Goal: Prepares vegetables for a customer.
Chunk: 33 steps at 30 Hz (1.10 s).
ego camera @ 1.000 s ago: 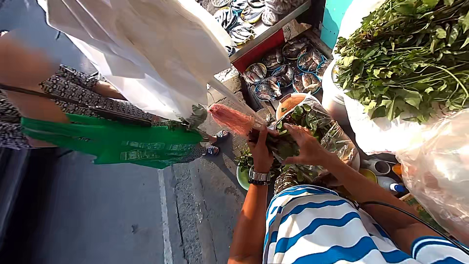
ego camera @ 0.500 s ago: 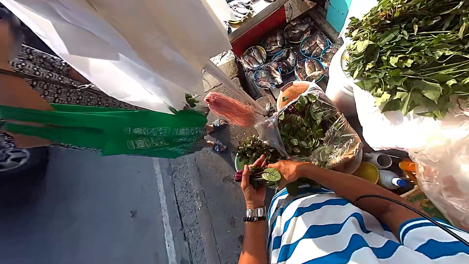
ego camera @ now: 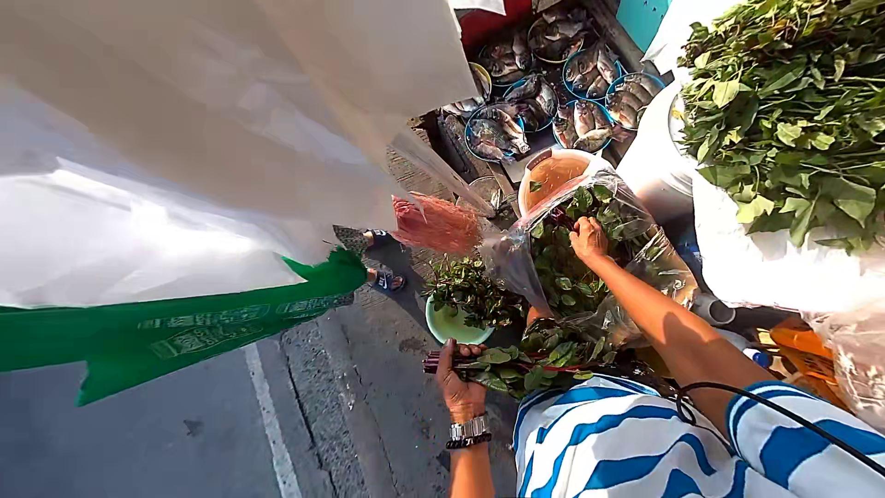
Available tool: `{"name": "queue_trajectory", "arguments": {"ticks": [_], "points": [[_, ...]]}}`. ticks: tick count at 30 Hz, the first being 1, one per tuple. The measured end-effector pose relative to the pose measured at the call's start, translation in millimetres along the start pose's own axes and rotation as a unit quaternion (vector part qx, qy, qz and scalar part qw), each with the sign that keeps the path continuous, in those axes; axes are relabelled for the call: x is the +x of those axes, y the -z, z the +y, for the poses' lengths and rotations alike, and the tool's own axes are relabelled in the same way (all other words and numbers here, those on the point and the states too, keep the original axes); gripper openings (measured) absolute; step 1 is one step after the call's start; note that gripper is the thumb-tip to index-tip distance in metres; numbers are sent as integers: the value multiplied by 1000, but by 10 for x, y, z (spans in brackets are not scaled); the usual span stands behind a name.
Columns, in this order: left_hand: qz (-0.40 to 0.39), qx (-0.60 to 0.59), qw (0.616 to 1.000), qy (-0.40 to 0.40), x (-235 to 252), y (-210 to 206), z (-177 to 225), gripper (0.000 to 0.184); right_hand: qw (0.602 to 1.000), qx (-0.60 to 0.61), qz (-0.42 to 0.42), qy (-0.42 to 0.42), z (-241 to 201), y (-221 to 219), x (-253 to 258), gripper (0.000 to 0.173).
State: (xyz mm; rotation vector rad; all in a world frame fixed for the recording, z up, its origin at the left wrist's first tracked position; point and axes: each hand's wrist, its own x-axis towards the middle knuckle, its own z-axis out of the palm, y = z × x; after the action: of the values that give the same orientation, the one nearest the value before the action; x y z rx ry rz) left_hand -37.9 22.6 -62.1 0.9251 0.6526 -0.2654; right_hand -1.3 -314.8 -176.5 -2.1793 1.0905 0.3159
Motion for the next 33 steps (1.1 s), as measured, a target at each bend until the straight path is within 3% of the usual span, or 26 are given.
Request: {"name": "queue_trajectory", "arguments": {"ticks": [8, 13, 18, 20, 25, 29, 33], "points": [[-38, 74, 996, -19, 169, -288, 2, 28, 998, -65, -11, 2, -8, -16, -95, 37], [-82, 111, 990, -42, 136, -426, 13, 17, 996, 76, -42, 7, 31, 75, -139, 33], [-172, 144, 971, -80, 19, -572, 20, 13, 964, 199, -73, 162, 137, 432, -678, 23], [-248, 153, 953, -86, -35, -638, 16, 13, 939, 240, -45, 243, 214, 562, -949, 18], [-413, 203, 881, -114, -186, -819, 4, 32, 863, 263, 59, 427, 223, 902, -1639, 15], [-470, 255, 833, -146, -342, -1017, -17, 42, 828, 300, 76, 468, 177, 1000, -1988, 15], [-483, 272, 816, -161, -511, -1169, -100, 40, 816, 315, 84, 478, 134, 926, -2096, 15]]}}
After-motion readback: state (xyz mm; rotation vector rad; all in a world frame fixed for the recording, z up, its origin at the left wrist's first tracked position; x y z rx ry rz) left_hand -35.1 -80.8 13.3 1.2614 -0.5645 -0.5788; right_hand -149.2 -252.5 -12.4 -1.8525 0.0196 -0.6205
